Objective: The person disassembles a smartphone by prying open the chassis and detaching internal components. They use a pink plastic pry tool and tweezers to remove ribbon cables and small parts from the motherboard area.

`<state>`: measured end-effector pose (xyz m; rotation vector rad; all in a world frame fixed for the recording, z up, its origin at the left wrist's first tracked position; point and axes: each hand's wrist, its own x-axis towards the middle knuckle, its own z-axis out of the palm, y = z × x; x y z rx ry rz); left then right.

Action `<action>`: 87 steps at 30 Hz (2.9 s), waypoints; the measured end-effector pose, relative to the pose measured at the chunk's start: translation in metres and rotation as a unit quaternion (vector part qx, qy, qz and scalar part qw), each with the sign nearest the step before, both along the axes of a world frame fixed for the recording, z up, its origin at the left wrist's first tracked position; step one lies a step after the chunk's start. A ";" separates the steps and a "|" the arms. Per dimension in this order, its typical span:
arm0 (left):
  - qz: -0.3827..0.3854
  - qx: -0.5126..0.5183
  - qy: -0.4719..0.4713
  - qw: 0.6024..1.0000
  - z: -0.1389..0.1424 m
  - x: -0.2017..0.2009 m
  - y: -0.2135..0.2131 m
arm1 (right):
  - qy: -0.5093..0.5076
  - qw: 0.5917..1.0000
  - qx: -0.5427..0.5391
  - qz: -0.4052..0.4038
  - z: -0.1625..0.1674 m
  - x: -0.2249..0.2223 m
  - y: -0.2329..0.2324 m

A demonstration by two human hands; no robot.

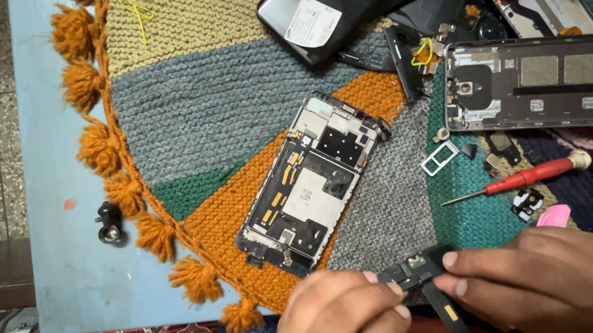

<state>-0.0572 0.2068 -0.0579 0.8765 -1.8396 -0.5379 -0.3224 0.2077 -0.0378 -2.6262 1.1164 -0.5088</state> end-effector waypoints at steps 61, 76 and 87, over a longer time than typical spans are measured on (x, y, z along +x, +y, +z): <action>-0.115 -0.022 0.041 0.992 -0.031 0.002 0.013 | -0.164 0.937 0.281 -0.130 0.006 0.014 -0.004; -0.118 0.009 0.094 0.989 -0.026 0.002 0.005 | -0.118 0.934 0.304 -0.147 -0.011 -0.002 0.001; -0.189 0.046 0.112 0.974 -0.025 0.009 -0.001 | -0.172 0.952 0.251 -0.036 0.005 0.022 -0.009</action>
